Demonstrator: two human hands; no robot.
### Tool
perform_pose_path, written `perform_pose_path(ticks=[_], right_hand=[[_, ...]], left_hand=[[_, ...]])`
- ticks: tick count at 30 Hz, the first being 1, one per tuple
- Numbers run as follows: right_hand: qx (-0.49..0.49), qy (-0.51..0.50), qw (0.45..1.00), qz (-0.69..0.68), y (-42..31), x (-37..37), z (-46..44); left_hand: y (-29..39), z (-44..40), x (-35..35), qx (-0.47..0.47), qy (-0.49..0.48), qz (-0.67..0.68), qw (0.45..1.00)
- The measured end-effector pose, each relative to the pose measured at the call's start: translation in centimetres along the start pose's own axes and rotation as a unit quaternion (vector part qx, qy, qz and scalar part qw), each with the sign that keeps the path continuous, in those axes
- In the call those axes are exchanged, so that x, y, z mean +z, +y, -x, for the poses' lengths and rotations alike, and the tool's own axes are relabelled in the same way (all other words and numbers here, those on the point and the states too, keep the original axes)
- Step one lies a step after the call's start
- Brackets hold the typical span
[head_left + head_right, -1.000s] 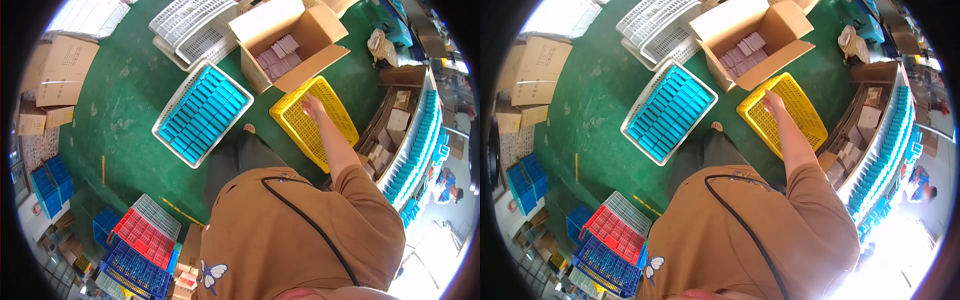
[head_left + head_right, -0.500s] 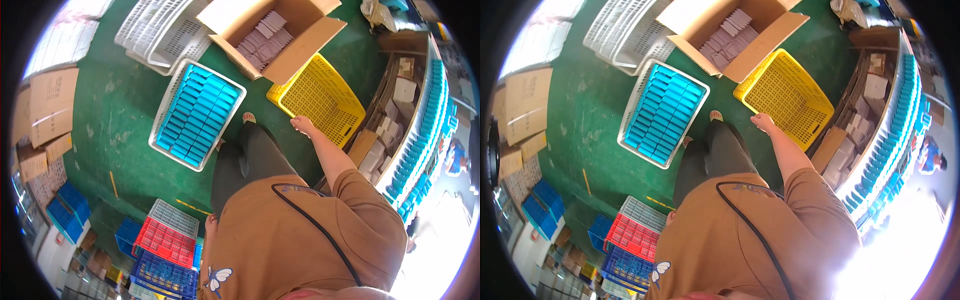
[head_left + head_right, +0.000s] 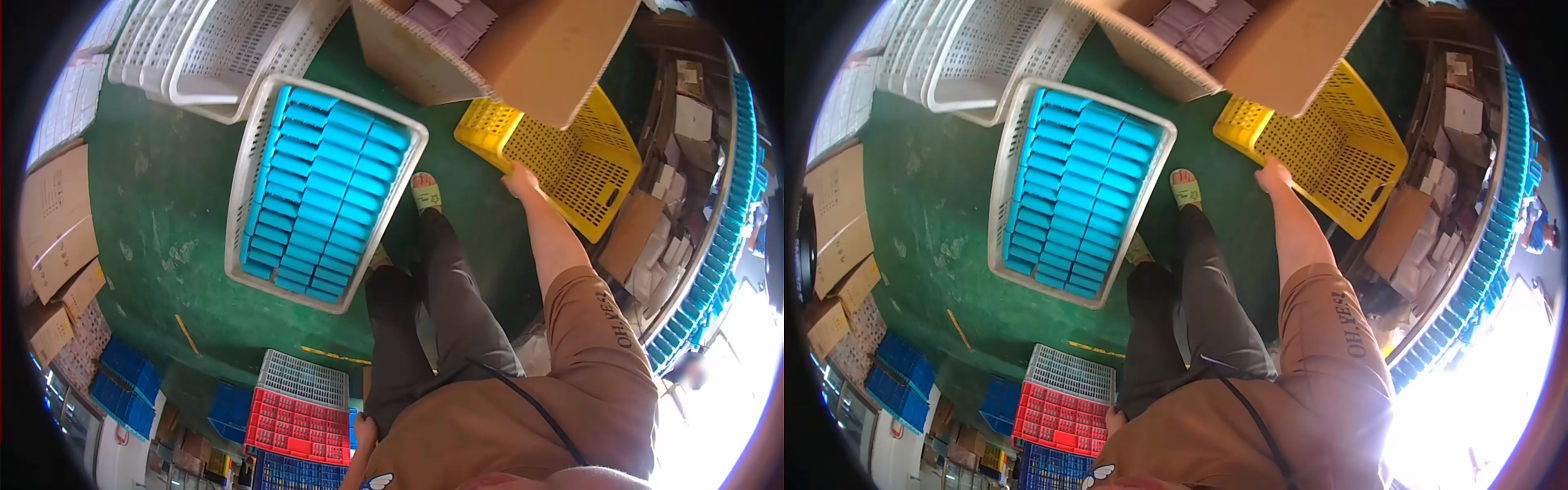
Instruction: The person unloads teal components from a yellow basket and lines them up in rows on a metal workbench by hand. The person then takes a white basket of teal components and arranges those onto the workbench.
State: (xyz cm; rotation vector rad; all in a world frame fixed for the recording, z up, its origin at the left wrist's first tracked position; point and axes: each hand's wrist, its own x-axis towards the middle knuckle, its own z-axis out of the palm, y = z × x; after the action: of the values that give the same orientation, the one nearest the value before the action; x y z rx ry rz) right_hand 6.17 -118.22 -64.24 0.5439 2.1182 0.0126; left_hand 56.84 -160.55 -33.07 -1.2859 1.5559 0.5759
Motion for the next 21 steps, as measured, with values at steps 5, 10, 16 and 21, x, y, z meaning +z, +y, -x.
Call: perform_pose_path(ticks=[5,10,16,21], right_hand=[[-0.03,0.057,0.994,0.085,-0.6,6.0,4.0],[-0.135,0.033,0.983,0.121,-2.1,10.1,9.0],[-0.335,0.167,0.927,-0.025,-16.4,1.6,13.1],[-0.419,0.237,0.876,-0.027,-28.4,-1.1,-2.2]], left_hand=[[-7.7,-5.8,0.4,0.017,-0.045,0.203,0.978],[-5.4,-12.6,-2.1,-0.033,-0.139,0.382,0.913],[2.7,-27.3,-1.5,0.081,-0.056,0.412,0.906],[13.4,-35.9,-5.0,0.098,0.083,0.673,0.728]])
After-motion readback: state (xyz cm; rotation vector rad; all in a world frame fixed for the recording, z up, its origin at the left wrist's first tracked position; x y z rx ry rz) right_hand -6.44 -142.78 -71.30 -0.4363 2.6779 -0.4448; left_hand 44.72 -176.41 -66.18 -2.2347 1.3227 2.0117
